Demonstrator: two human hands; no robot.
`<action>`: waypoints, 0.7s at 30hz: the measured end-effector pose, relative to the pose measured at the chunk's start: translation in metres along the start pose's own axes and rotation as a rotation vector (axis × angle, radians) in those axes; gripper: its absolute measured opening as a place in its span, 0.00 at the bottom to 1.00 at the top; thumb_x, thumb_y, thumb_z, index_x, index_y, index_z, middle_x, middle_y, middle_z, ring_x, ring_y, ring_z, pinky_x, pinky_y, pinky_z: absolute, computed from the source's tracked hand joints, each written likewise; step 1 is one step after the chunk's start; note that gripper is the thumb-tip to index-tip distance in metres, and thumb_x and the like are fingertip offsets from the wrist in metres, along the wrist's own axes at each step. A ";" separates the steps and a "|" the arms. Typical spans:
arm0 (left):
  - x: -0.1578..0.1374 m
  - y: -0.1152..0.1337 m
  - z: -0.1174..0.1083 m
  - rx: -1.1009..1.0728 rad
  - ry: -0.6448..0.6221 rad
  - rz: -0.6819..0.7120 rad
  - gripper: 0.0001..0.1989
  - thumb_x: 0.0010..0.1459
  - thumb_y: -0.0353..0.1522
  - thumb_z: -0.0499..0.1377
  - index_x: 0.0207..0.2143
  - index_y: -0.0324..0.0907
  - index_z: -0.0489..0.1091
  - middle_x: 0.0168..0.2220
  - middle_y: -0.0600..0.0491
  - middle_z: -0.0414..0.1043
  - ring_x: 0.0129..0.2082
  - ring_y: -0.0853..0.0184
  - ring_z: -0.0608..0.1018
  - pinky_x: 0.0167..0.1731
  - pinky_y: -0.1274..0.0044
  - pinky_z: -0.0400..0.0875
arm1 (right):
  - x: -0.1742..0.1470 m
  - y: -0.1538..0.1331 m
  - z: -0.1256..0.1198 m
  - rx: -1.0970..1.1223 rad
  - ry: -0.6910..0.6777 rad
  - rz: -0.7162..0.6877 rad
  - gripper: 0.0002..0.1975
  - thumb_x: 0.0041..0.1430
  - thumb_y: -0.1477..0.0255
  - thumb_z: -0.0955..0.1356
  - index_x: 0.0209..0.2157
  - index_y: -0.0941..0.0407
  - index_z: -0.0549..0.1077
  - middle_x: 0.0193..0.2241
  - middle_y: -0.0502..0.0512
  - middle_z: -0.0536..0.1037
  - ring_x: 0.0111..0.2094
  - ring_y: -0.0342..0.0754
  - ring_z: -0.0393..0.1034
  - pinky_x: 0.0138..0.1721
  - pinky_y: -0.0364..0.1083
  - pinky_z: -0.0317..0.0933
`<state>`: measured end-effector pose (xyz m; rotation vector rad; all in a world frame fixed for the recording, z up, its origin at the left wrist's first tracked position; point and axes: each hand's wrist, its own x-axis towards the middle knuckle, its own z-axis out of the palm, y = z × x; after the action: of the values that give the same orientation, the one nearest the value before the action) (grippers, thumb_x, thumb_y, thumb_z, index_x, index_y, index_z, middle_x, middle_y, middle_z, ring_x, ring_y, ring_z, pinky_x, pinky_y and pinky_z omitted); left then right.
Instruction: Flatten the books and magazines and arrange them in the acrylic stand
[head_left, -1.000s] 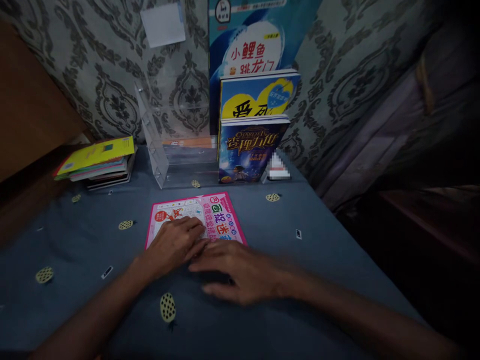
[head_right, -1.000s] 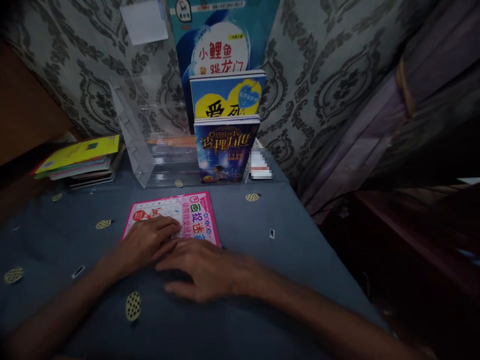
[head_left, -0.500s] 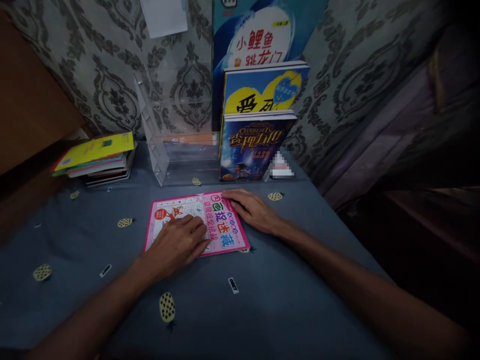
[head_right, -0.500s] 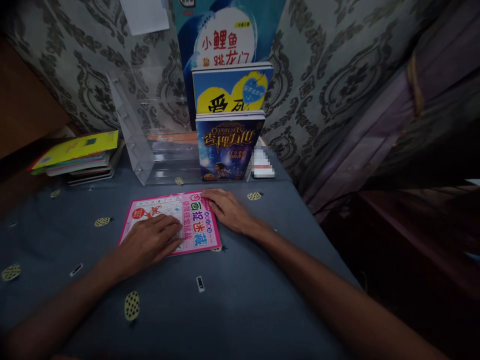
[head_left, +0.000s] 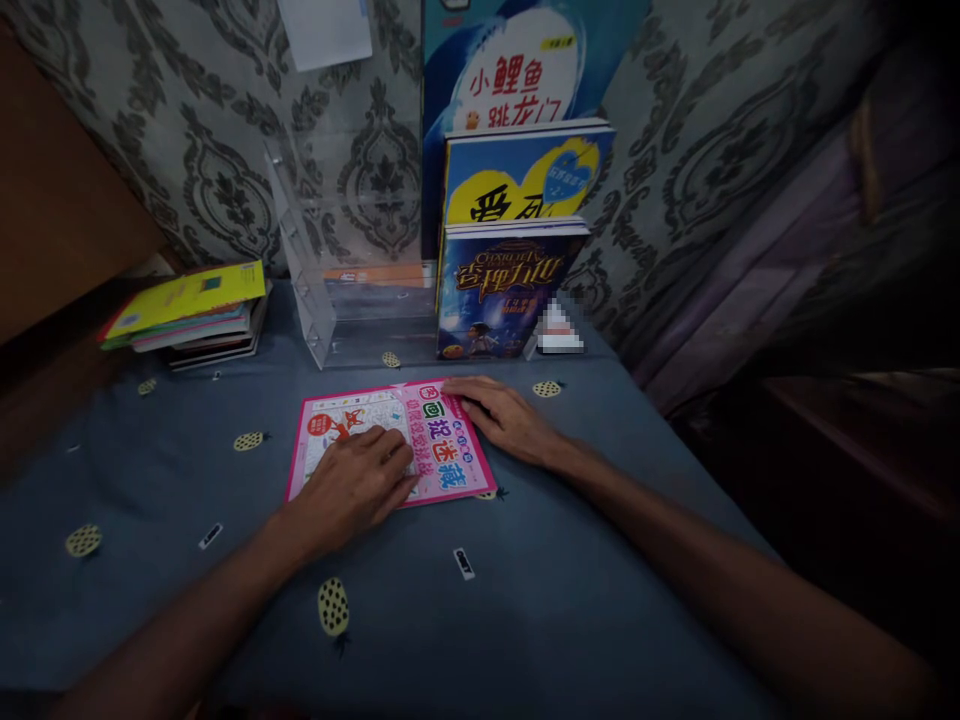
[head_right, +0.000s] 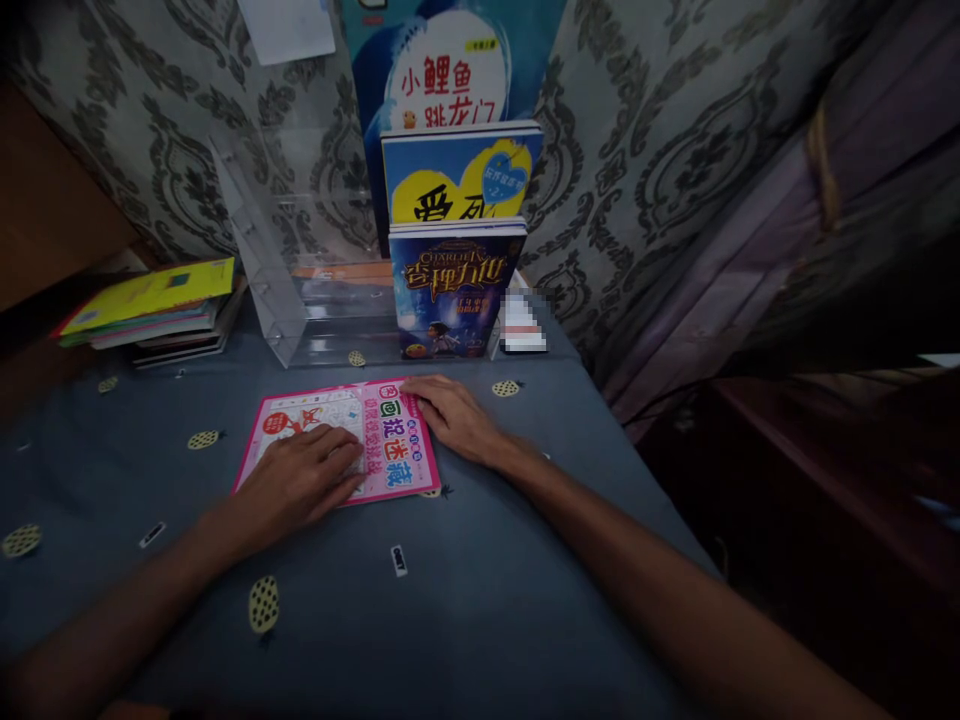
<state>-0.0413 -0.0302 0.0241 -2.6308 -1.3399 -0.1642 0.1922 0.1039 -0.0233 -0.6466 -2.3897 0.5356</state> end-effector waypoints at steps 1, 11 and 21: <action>0.000 0.000 0.000 0.002 0.000 0.004 0.09 0.70 0.35 0.53 0.39 0.40 0.69 0.39 0.48 0.75 0.38 0.60 0.77 0.34 0.71 0.74 | -0.001 -0.002 -0.001 0.002 0.004 -0.002 0.19 0.69 0.75 0.60 0.56 0.55 0.73 0.53 0.62 0.78 0.56 0.54 0.71 0.58 0.61 0.66; -0.001 0.000 0.001 0.034 0.041 0.017 0.11 0.71 0.36 0.52 0.38 0.40 0.69 0.39 0.49 0.75 0.37 0.61 0.77 0.33 0.72 0.74 | -0.019 -0.029 -0.009 0.052 0.041 -0.005 0.18 0.67 0.77 0.62 0.53 0.53 0.76 0.44 0.60 0.81 0.46 0.52 0.75 0.48 0.55 0.71; -0.001 0.001 0.003 0.028 0.059 0.013 0.10 0.70 0.35 0.53 0.41 0.41 0.70 0.42 0.47 0.75 0.40 0.60 0.76 0.36 0.70 0.76 | -0.041 -0.058 -0.014 0.101 0.038 0.003 0.15 0.68 0.75 0.63 0.49 0.56 0.79 0.33 0.58 0.80 0.35 0.50 0.72 0.37 0.49 0.68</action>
<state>-0.0413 -0.0306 0.0206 -2.5900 -1.2962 -0.2182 0.2112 0.0378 -0.0014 -0.6109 -2.3102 0.6361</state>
